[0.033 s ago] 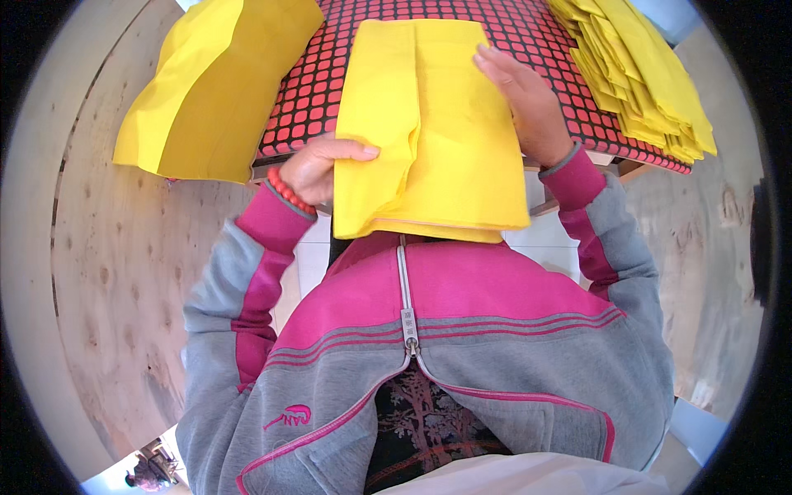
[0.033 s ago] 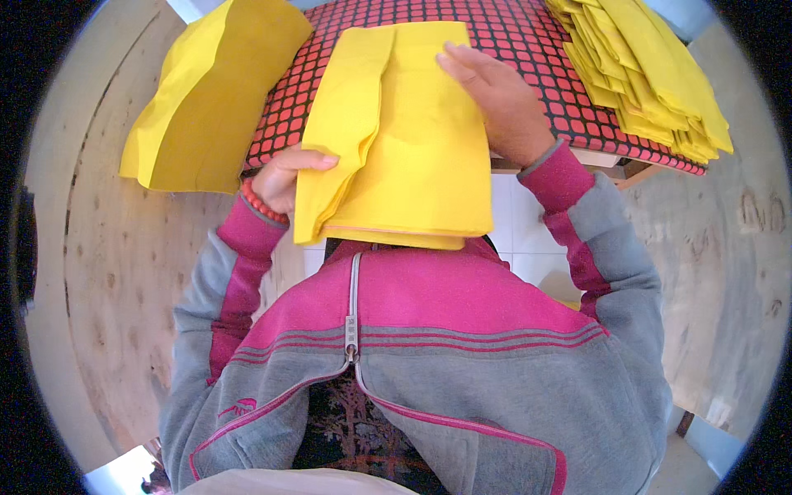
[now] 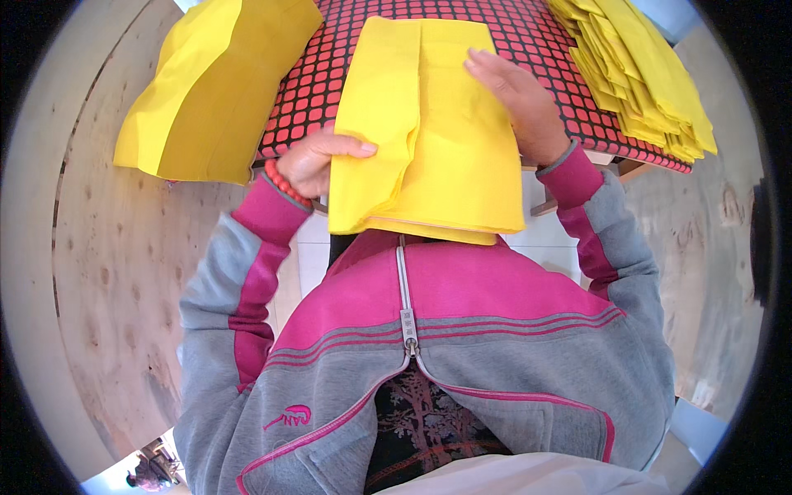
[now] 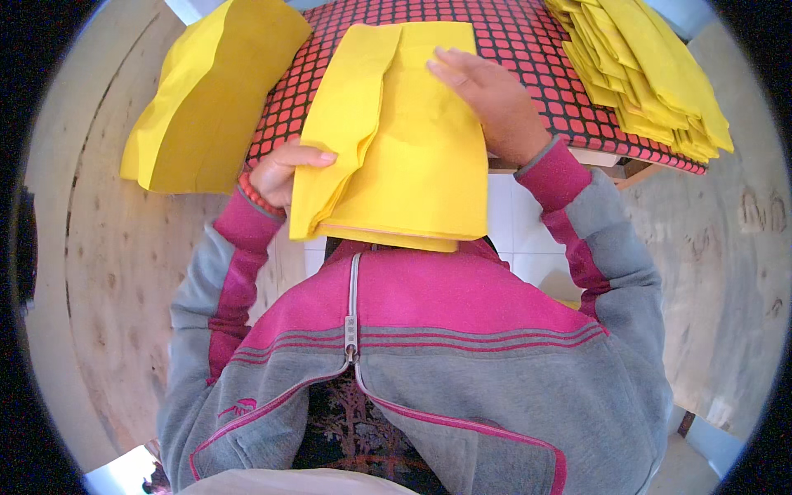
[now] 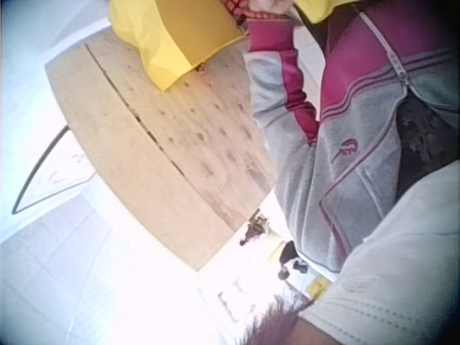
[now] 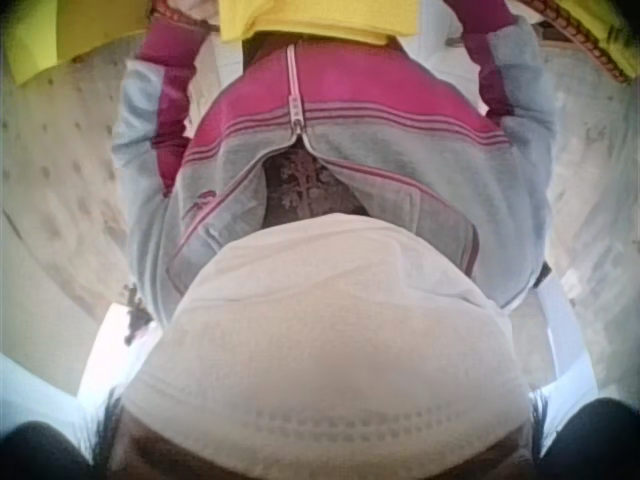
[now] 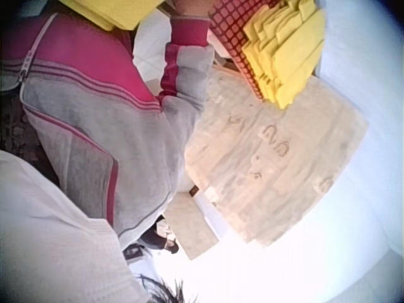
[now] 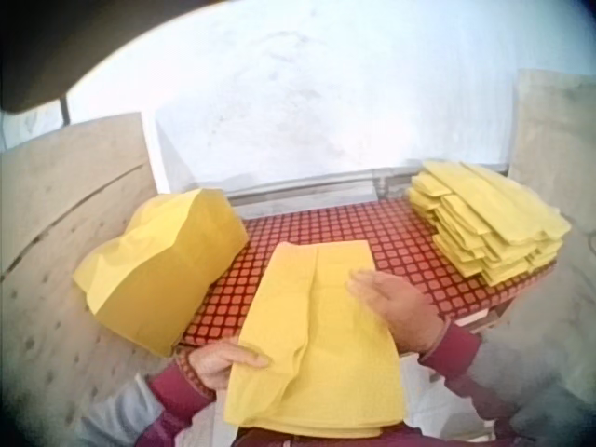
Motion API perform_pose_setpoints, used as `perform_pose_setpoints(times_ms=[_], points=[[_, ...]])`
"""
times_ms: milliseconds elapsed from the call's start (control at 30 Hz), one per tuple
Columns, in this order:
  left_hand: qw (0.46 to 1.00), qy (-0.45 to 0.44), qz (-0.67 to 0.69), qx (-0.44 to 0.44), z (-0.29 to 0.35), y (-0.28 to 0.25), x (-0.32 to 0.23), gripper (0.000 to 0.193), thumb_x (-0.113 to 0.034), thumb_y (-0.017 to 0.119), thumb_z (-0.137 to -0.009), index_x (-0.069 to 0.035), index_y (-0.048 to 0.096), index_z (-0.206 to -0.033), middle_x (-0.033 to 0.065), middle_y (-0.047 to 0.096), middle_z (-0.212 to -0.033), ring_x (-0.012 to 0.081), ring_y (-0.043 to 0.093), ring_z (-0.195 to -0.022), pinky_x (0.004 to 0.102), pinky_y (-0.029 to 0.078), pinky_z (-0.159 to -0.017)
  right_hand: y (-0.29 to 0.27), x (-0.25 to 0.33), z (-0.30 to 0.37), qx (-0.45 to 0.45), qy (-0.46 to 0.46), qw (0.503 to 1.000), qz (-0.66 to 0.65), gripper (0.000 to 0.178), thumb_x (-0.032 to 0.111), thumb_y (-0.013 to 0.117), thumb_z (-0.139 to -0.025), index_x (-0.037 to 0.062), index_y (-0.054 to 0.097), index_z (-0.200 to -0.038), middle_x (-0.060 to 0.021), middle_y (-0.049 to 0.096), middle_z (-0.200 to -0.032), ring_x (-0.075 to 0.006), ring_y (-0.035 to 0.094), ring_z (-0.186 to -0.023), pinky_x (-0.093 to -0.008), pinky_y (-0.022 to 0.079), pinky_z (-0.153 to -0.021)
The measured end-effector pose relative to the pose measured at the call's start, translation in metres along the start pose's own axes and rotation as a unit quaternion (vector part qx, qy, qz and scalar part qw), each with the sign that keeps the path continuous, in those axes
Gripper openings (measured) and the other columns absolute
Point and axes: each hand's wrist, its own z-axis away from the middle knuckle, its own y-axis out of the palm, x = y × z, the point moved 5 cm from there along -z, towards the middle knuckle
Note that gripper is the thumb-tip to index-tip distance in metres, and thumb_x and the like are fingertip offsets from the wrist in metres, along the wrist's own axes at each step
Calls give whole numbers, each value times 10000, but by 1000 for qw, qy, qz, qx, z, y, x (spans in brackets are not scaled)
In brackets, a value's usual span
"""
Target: The person folds yellow paper sheets on a patterned table, aligning edges and creasing folds. They repeatedly fold and stack the sheets, then place the finished stack on the right side of the table.
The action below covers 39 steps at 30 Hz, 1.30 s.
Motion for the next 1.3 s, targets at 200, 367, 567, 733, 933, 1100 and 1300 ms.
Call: perform_pose_setpoints(times_ms=[200,367,567,733,933,1100,1300], points=[[973,-56,-221,24,-47,-46,-81,571,-120,712,-905,29,515,-1419,139,680,-1280,207,688,-1138,365,562,-977,2,21,1,25,-113,992,48,148,183,616,-874,97,657,-987,-77,667,-1302,-276,581,-1308,-425,487,-1057],[833,-51,-547,66,-125,-71,-153,674,-187,740,-878,10,480,-1467,147,626,-1375,220,628,-1229,358,516,-1031,20,59,-15,-10,-56,997,52,179,179,584,-849,52,650,-956,-156,669,-1213,-320,594,-1254,-440,465,-1077],[391,213,-895,-28,-162,-40,-152,553,-57,640,-880,-101,570,-1427,173,602,-1403,370,594,-1255,404,492,-1055,44,78,-43,-36,23,999,32,137,161,607,-788,49,639,-861,-165,670,-1010,-318,643,-1072,-412,507,-940],[490,350,-798,7,-142,-6,-99,313,-110,620,-914,-79,690,-1217,137,690,-1258,349,680,-1085,412,550,-941,49,73,-36,70,84,994,-5,225,134,600,-812,27,620,-1009,-164,675,-1163,-314,660,-1103,-405,528,-930],[580,246,-776,-13,-116,-5,-94,285,-154,636,-963,-11,680,-1206,151,677,-1294,319,649,-1178,369,514,-999,31,69,-34,104,120,987,1,208,113,589,-838,23,617,-1023,-159,683,-1140,-314,676,-1035,-386,544,-868],[621,241,-743,-63,-86,2,-90,465,-416,622,-984,8,724,-1144,190,681,-1274,357,647,-1167,391,507,-1009,10,49,-21,83,112,989,58,118,119,603,-818,60,589,-919,-110,635,-912,-294,678,-857,-392,543,-709],[618,139,-773,-34,-60,14,-87,729,-509,750,-875,52,611,-1320,252,534,-1466,357,544,-1342,391,406,-1136,0,16,-24,182,111,977,3,87,90,613,-837,56,615,-917,-157,673,-848,-374,691,-827,-483,548,-689]])
